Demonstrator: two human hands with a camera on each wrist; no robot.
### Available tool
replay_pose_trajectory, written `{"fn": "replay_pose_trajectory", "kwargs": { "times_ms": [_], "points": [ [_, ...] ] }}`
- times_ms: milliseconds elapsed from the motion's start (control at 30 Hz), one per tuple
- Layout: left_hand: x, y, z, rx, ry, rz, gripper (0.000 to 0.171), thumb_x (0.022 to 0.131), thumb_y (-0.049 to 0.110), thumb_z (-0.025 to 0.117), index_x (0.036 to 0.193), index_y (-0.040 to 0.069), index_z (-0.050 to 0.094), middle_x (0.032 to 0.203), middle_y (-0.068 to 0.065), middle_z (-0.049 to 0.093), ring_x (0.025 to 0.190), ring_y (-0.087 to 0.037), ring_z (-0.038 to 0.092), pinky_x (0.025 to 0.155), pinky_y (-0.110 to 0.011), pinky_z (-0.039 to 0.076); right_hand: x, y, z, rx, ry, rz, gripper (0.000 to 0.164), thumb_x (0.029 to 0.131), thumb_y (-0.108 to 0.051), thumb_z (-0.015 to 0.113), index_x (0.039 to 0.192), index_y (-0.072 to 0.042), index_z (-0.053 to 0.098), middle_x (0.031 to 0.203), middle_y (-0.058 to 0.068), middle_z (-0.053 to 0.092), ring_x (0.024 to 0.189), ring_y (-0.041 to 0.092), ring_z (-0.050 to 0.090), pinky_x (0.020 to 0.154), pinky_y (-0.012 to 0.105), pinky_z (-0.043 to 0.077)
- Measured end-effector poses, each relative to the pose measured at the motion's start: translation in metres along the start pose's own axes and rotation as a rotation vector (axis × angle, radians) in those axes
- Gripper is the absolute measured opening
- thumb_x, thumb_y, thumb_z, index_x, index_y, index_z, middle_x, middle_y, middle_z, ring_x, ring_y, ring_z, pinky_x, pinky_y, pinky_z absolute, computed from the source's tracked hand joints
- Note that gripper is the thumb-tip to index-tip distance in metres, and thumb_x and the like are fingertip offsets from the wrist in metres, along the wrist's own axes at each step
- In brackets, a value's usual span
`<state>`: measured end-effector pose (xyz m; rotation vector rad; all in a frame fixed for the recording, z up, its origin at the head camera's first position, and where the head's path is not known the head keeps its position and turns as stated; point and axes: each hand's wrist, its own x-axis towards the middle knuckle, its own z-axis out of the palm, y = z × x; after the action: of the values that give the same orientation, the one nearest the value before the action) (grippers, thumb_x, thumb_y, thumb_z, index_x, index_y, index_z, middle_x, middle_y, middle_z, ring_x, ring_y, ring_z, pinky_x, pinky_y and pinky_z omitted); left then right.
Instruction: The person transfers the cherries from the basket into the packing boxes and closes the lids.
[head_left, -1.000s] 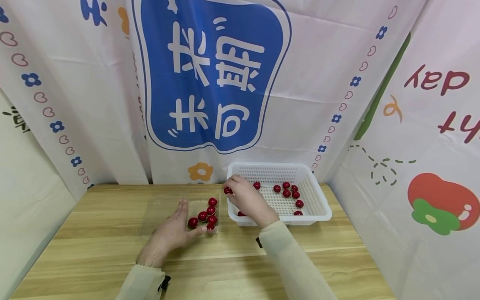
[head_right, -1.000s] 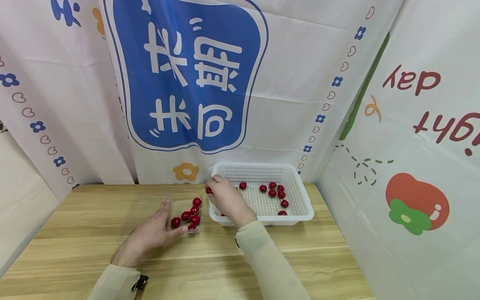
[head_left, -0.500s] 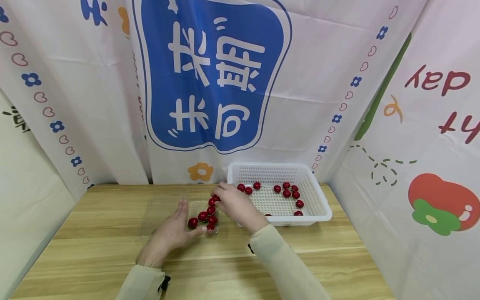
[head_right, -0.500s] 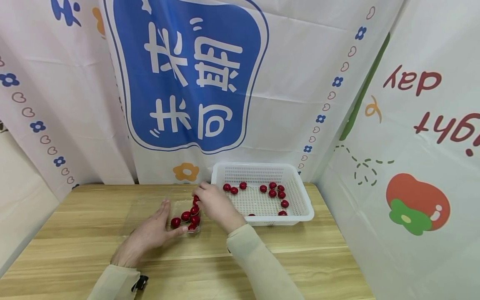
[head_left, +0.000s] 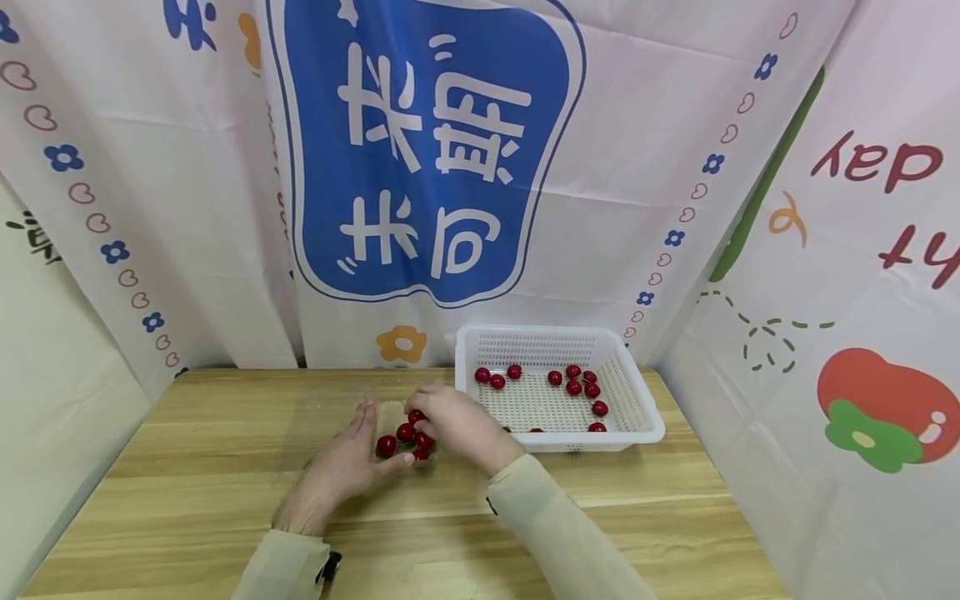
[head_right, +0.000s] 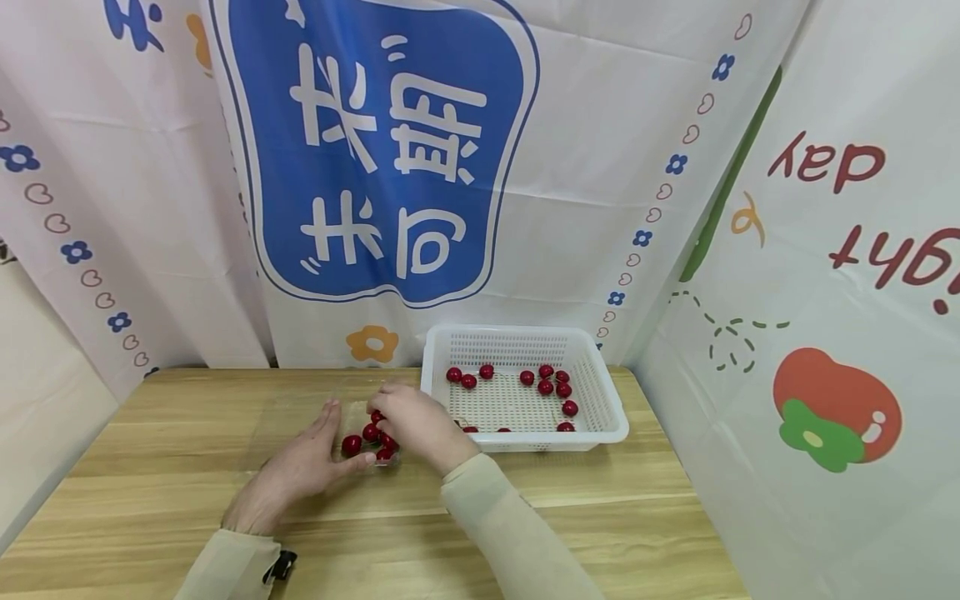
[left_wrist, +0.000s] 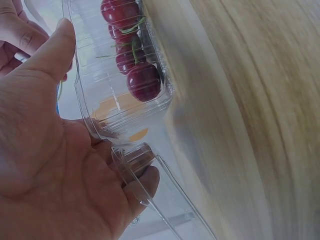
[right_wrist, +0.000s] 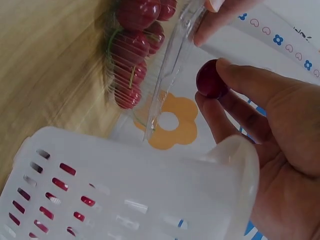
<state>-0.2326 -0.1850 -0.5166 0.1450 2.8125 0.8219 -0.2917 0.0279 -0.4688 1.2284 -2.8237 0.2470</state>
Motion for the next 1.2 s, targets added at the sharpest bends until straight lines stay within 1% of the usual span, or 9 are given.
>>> {"fn": "replay_pose_trajectory", "kwargs": {
  "times_ms": [167,267,433,600,733,833,967,1067,1200],
  "points": [
    [-0.001,-0.001,0.000,-0.008,0.001,0.006,0.135,0.106,0.072,0.077,0.183,-0.010,0.003,0.192,-0.037,0.003,0.171,-0.065,0.033,0.134,-0.078,0.043,0.002,-0.004,0.005,-0.017,-0.037,-0.012,0.023,0.110,-0.017,0.085,0.134,-0.018,0.085,0.135,-0.003,0.085,0.122,0.010,0.079,0.105,0.020,0.065],
    [-0.001,0.000,0.000,-0.008,-0.001,0.004,0.135,0.106,0.073,0.076,0.183,-0.010,0.003,0.192,-0.036,0.002,0.171,-0.065,0.032,0.135,-0.078,0.042,0.002,-0.007,0.007,-0.025,-0.061,-0.009,0.023,0.110,-0.017,0.085,0.133,-0.019,0.085,0.134,-0.003,0.085,0.119,0.009,0.080,0.101,0.020,0.066],
    [-0.001,0.000,0.000,-0.011,-0.002,0.000,0.137,0.105,0.075,0.077,0.183,-0.011,0.003,0.193,-0.036,0.002,0.172,-0.065,0.032,0.136,-0.077,0.042,0.003,-0.011,0.012,-0.069,-0.093,-0.008,0.020,0.110,-0.019,0.086,0.129,-0.021,0.086,0.130,-0.006,0.084,0.111,0.007,0.081,0.093,0.017,0.066],
    [0.000,0.000,0.000,-0.012,-0.003,0.006,0.137,0.105,0.075,0.076,0.182,-0.012,0.004,0.193,-0.037,0.002,0.172,-0.064,0.031,0.136,-0.077,0.042,0.004,-0.015,0.013,-0.078,-0.104,-0.015,0.016,0.109,-0.020,0.087,0.125,-0.021,0.087,0.124,-0.007,0.085,0.105,0.006,0.080,0.090,0.019,0.066],
    [-0.001,0.000,0.000,-0.011,-0.003,0.004,0.137,0.105,0.075,0.076,0.183,-0.012,0.003,0.193,-0.037,0.002,0.172,-0.065,0.031,0.136,-0.077,0.041,0.003,-0.014,0.011,-0.065,-0.108,-0.018,0.017,0.110,-0.019,0.085,0.127,-0.020,0.087,0.127,-0.006,0.085,0.108,0.007,0.081,0.092,0.019,0.066],
    [-0.001,0.000,0.000,-0.009,-0.002,-0.003,0.137,0.106,0.075,0.076,0.183,-0.010,0.002,0.193,-0.036,0.002,0.171,-0.066,0.032,0.135,-0.078,0.042,0.002,-0.012,0.006,-0.037,-0.100,-0.013,0.021,0.112,-0.017,0.083,0.132,-0.018,0.085,0.132,-0.003,0.086,0.112,0.008,0.081,0.094,0.020,0.067],
    [0.000,0.000,0.000,-0.010,-0.003,-0.011,0.136,0.106,0.074,0.076,0.184,-0.010,0.003,0.193,-0.036,0.003,0.171,-0.066,0.033,0.134,-0.079,0.043,-0.003,-0.005,-0.005,0.006,-0.067,0.007,0.027,0.114,-0.015,0.080,0.140,-0.015,0.083,0.139,0.001,0.086,0.121,0.012,0.082,0.104,0.024,0.068],
    [0.000,0.000,0.000,-0.017,-0.005,-0.013,0.135,0.106,0.073,0.076,0.184,-0.010,0.002,0.193,-0.036,0.002,0.171,-0.066,0.032,0.135,-0.079,0.041,-0.007,0.003,-0.012,0.035,-0.038,0.017,0.028,0.114,-0.014,0.080,0.142,-0.014,0.082,0.141,0.003,0.086,0.126,0.015,0.082,0.111,0.027,0.067],
    [-0.001,0.001,0.000,-0.021,-0.004,-0.014,0.135,0.107,0.072,0.077,0.184,-0.009,0.002,0.193,-0.036,0.002,0.172,-0.066,0.031,0.136,-0.078,0.041,-0.012,0.012,-0.020,0.072,-0.022,0.039,0.030,0.113,-0.012,0.081,0.143,-0.012,0.082,0.143,0.005,0.085,0.130,0.020,0.082,0.114,0.032,0.067]
  ]
}}
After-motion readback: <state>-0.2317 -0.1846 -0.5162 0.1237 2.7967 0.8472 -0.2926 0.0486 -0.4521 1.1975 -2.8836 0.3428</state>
